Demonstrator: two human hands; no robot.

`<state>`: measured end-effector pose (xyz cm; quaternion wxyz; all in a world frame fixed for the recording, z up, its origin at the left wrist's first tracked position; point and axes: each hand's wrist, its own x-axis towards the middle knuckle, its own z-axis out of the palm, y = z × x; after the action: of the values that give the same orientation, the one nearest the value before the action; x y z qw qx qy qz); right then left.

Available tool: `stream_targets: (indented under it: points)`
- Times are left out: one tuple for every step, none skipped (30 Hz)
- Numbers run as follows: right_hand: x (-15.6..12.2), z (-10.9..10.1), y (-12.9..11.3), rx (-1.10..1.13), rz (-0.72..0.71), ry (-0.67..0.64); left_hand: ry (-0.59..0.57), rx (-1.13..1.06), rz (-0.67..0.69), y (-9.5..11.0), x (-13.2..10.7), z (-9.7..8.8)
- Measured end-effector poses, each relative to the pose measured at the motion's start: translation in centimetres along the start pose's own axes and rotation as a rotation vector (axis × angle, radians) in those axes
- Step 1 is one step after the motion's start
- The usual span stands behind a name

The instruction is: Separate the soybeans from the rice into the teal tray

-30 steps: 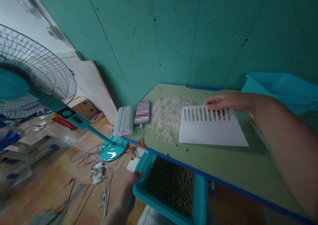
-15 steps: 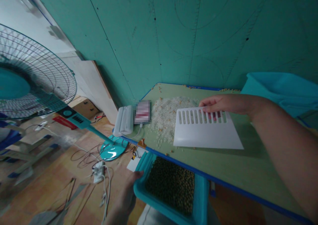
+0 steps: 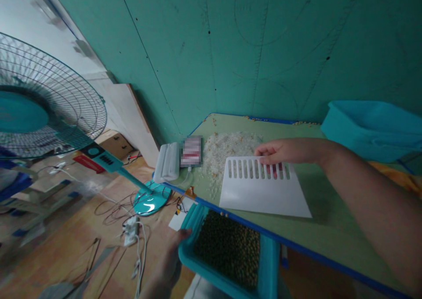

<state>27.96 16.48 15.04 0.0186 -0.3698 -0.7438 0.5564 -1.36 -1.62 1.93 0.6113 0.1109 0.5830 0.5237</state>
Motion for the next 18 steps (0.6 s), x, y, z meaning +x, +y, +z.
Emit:
stream_targets:
  points:
    - [-0.1,0.1,-0.1,0.003,-0.004,-0.003,-0.030,-0.012,-0.013,0.0,0.0,0.0]
    - [-0.2,0.1,-0.3,0.006,-0.010,-0.004,-0.050,-0.022,-0.025,0.0,0.0,-0.1]
    - [-0.4,0.0,-0.4,0.009,-0.017,-0.002,-0.056,-0.029,-0.031,-0.1,0.0,-0.1]
    - [-0.7,-0.1,-0.6,0.014,-0.024,0.008,-0.046,-0.033,-0.029,-0.2,0.1,-0.1]
    - [-1.0,-0.3,-0.7,0.022,-0.030,0.033,-0.036,-0.038,-0.027,-0.3,0.1,-0.2]
    - [-1.4,-0.6,-0.8,0.031,-0.036,0.079,-0.028,-0.043,-0.028,-0.4,0.1,-0.1]
    - [-1.9,-1.0,-0.9,0.037,-0.038,0.143,-0.025,-0.045,-0.030,-0.6,0.1,-0.1]
    - [-2.5,-1.5,-0.9,0.038,-0.040,0.223,-0.030,-0.049,-0.036,-0.7,0.0,-0.1]
    - [-3.1,-2.0,-0.7,0.031,-0.038,0.310,-0.038,-0.051,-0.044,-0.8,-0.1,0.0]
    - [-3.8,-2.7,-0.5,0.014,-0.030,0.393,-0.053,-0.056,-0.047,-0.8,-0.2,0.1]
    - [-4.5,-3.3,-0.2,-0.007,-0.017,0.455,-0.063,-0.061,-0.053,-0.9,-0.3,0.1]
    - [-5.2,-4.0,0.2,-0.030,0.002,0.495,-0.073,-0.061,-0.055,-1.0,-0.4,0.2]
    - [-5.9,-4.7,0.7,-0.051,0.028,0.510,-0.080,-0.058,-0.052,-1.0,-0.4,0.2]
    - [-6.4,-5.2,1.2,-0.069,0.053,0.510,-0.077,-0.049,-0.048,-1.1,-0.4,0.1]
    - [-6.9,-5.7,1.8,-0.085,0.078,0.506,-0.067,-0.036,-0.041,-1.2,-0.3,0.0]
    - [-7.3,-6.1,2.3,-0.098,0.098,0.497,-0.053,-0.028,-0.032,-1.4,-0.2,-0.1]
    - [-7.5,-6.3,2.7,-0.108,0.112,0.486,-0.022,-0.024,-0.024,-1.5,0.0,-0.2]
    - [-7.6,-6.4,3.0,-0.114,0.123,0.477,0.010,-0.028,-0.018,-1.6,0.2,-0.4]
